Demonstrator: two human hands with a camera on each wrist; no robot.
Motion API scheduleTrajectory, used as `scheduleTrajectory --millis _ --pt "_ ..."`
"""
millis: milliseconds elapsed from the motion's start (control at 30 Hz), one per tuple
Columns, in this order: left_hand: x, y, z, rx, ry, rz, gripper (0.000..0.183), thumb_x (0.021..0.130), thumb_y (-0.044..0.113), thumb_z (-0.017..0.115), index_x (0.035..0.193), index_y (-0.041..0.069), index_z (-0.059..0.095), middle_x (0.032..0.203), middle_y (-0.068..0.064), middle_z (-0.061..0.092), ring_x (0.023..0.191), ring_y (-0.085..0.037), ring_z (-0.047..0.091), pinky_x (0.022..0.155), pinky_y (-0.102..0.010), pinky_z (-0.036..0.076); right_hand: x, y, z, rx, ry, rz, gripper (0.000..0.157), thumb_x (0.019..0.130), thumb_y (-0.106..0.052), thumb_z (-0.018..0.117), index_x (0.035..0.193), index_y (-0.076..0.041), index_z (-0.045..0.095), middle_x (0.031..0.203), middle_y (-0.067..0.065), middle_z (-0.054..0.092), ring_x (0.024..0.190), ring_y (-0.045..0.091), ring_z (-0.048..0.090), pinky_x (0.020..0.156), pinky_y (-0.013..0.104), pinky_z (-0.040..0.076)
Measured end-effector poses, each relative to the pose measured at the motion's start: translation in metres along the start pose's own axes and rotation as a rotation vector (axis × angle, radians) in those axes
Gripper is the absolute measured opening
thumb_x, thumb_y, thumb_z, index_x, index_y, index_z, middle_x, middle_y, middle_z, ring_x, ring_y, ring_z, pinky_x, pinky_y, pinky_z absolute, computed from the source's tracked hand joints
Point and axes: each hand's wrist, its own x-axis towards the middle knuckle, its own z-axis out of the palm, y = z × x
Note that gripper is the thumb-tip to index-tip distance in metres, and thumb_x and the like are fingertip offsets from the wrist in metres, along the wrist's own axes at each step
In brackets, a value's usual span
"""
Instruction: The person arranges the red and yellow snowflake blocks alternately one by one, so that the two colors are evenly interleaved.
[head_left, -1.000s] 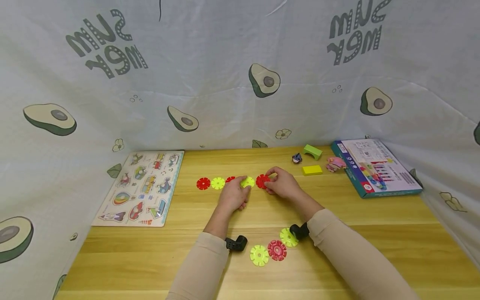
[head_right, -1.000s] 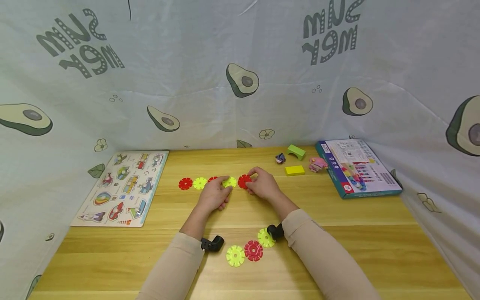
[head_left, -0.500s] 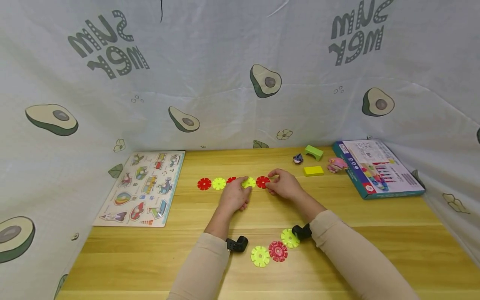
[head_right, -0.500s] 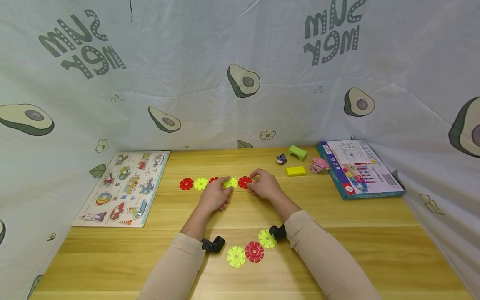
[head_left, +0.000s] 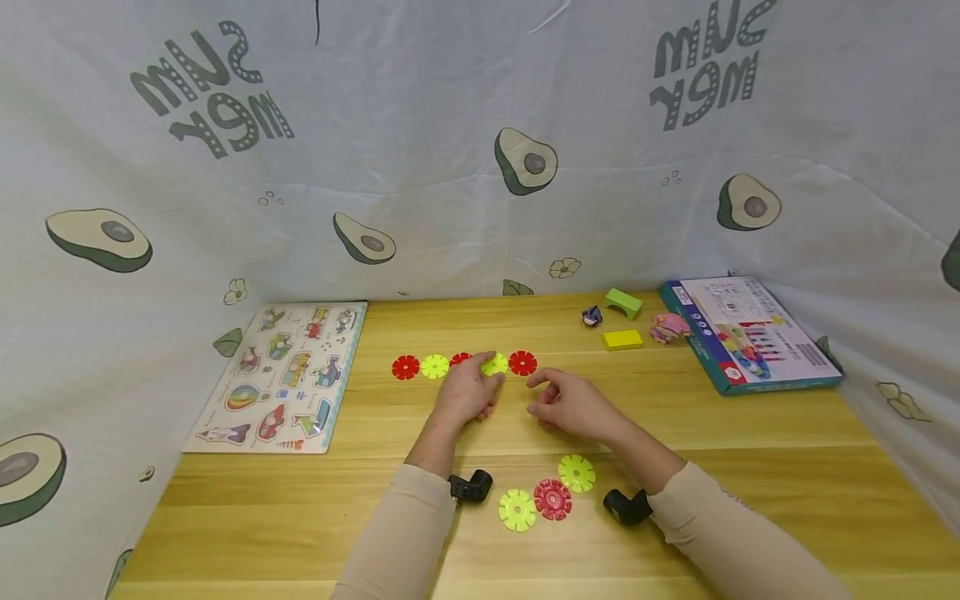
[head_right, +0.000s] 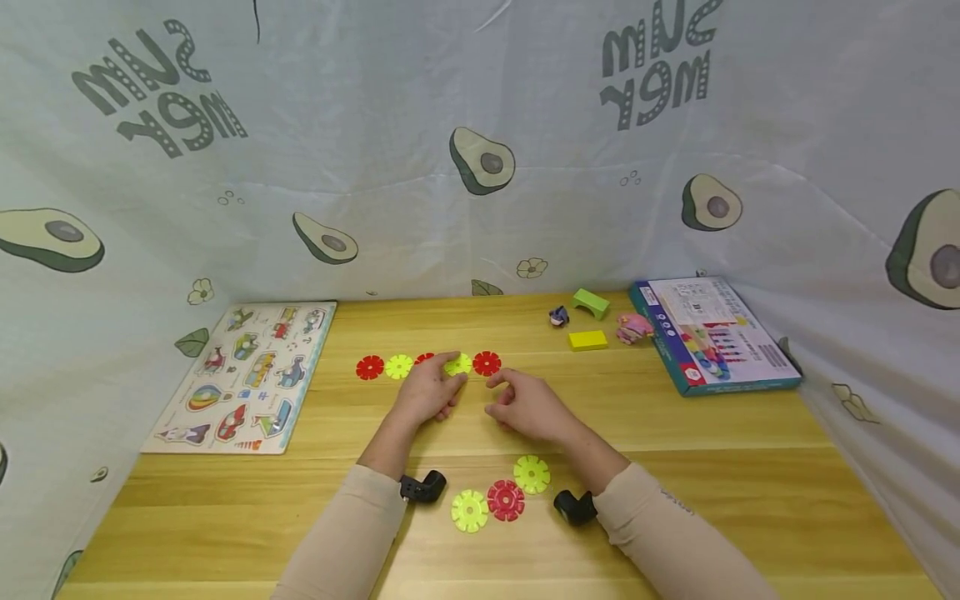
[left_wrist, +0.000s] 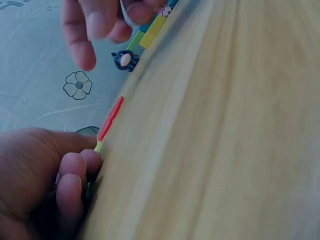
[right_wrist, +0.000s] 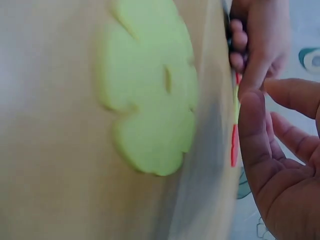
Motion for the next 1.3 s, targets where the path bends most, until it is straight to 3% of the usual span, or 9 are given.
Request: scheduleTrajectory --millis 233,367,500,733,967,1300 --pt "0.002 0.005 0.003 -0.047 -0.132 0.108 0.05 0.09 0.031 0.061 0.136 0.022 0.046 0.055 -0.007 0.058 0.041 -0.019 0.054 0.041 -0.031 0.051 -0.035 0.004 0.006 0.016 -0.099 -0.04 0.033 0.082 -0.019 0.072 0.111 -0.013 0.059 0.077 0.004 0.057 0.06 0.018 0.056 0.05 0.028 0.048" --pt "0.005 0.01 0.007 -0.086 -0.186 0.121 0.049 0.09 0.029 0.062 0.136 0.022 0.046 0.058 -0.009 0.059 0.042 -0.019 0.055 0.044 -0.032 0.053 -0.056 0.007 0.01 0.005 -0.166 -0.105 0.033 0.081 -0.023 0.072 0.111 -0.012 0.059 0.075 0.001 0.057 0.056 0.013 0.052 0.046 0.024 0.044" --pt "0.006 0.015 0.011 -0.047 -0.186 0.098 0.052 0.091 0.03 0.06 0.139 0.026 0.042 0.055 -0.009 0.059 0.038 -0.019 0.051 0.039 -0.031 0.05 -0.072 0.006 0.017 -0.019 -0.23 -0.164 0.035 0.081 -0.027 0.072 0.111 -0.014 0.06 0.069 -0.003 0.056 0.052 0.009 0.049 0.045 0.022 0.041" --pt "0.006 0.018 0.016 0.101 -0.13 0.069 0.057 0.091 0.037 0.057 0.143 0.032 0.034 0.048 -0.004 0.057 0.034 -0.017 0.049 0.033 -0.028 0.043 -0.084 0.003 0.029 -0.136 -0.27 -0.177 0.043 0.077 -0.035 0.075 0.115 -0.02 0.061 0.07 -0.009 0.054 0.059 0.007 0.047 0.051 0.022 0.04" --pt "0.007 0.019 0.019 0.1 -0.094 0.039 0.052 0.092 0.036 0.055 0.141 0.032 0.039 0.046 -0.003 0.056 0.033 -0.016 0.048 0.031 -0.026 0.042 -0.085 0.003 0.036 -0.205 -0.289 -0.196 0.048 0.076 -0.038 0.074 0.12 -0.025 0.06 0.106 -0.014 0.059 0.083 0.005 0.049 0.076 0.026 0.044" --pt "0.007 0.018 0.016 0.073 -0.106 0.018 0.048 0.093 0.033 0.055 0.139 0.03 0.042 0.048 -0.005 0.057 0.033 -0.016 0.047 0.033 -0.026 0.044 -0.083 -0.001 0.043 -0.251 -0.262 -0.284 0.04 0.078 -0.031 0.074 0.115 -0.021 0.063 0.107 -0.012 0.061 0.087 0.001 0.052 0.079 0.027 0.047"
